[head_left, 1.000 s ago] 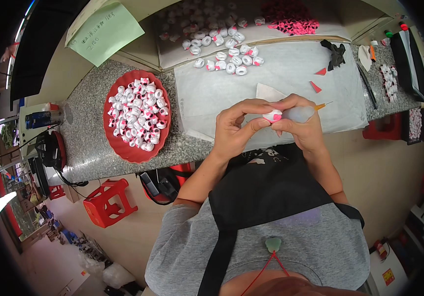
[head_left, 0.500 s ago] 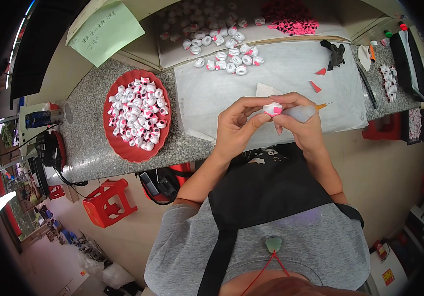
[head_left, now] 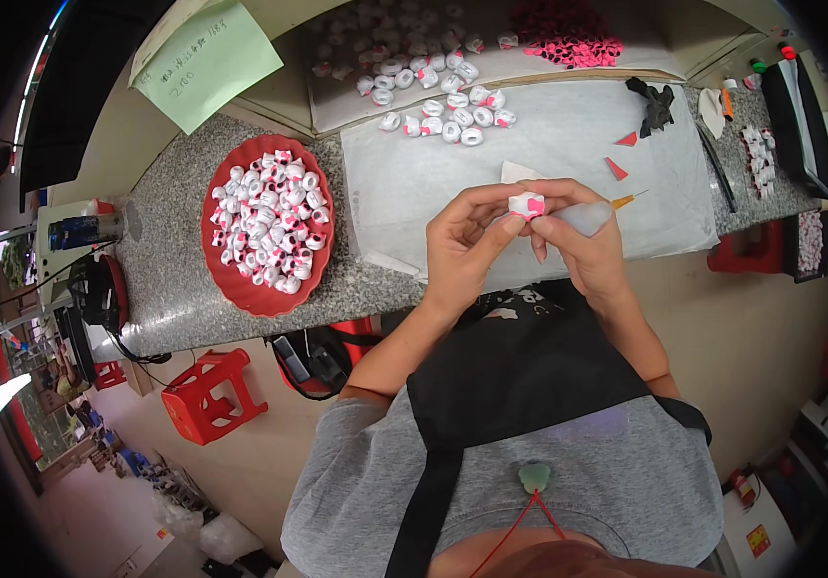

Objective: Assemble small plastic character heads by gluing miniature bows onto them.

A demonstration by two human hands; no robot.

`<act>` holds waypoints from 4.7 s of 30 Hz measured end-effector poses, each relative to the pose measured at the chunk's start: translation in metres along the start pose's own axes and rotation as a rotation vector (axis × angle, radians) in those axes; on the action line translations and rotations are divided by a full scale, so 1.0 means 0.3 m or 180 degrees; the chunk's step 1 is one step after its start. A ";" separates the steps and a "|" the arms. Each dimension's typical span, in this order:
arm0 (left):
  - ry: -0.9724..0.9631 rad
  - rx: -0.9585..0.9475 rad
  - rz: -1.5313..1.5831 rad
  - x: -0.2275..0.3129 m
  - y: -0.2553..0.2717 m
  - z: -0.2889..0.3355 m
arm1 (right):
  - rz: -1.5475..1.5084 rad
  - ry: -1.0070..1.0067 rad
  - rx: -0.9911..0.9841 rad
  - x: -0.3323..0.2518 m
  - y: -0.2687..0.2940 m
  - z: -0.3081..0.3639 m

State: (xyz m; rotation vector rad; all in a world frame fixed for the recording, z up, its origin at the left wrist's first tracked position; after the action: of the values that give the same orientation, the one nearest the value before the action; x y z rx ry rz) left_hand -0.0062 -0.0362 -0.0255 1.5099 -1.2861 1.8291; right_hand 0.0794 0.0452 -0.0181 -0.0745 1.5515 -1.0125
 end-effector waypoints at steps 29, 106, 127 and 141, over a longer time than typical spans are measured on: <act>-0.0075 0.0348 -0.0156 -0.017 0.009 0.007 | -0.0467 0.0177 0.0348 0.062 -0.019 -0.011; -0.0209 0.0070 0.0152 0.048 -0.013 -0.018 | 0.2033 0.2941 -0.0109 -0.186 -0.064 0.160; -0.0016 0.0087 0.0334 0.037 -0.015 -0.014 | 0.2124 0.3190 -0.0262 -0.194 -0.059 0.165; -0.0059 -0.0015 0.0310 0.026 -0.022 -0.014 | 0.2135 0.3130 -0.0379 -0.194 -0.064 0.168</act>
State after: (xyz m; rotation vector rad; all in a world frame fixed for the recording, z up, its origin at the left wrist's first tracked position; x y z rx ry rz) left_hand -0.0054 -0.0312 -0.0157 1.4890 -1.3943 1.8748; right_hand 0.1282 0.0388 0.0440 0.9276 2.2724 -0.3906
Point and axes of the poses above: each hand's wrist, its own z-axis away from the middle knuckle, its own y-axis out of the back of the hand, x = y × z, the point moved 4 cm from there along -z, towards the middle knuckle, and after that the axes turned 9 degrees about -z, right-handed, at the moved point
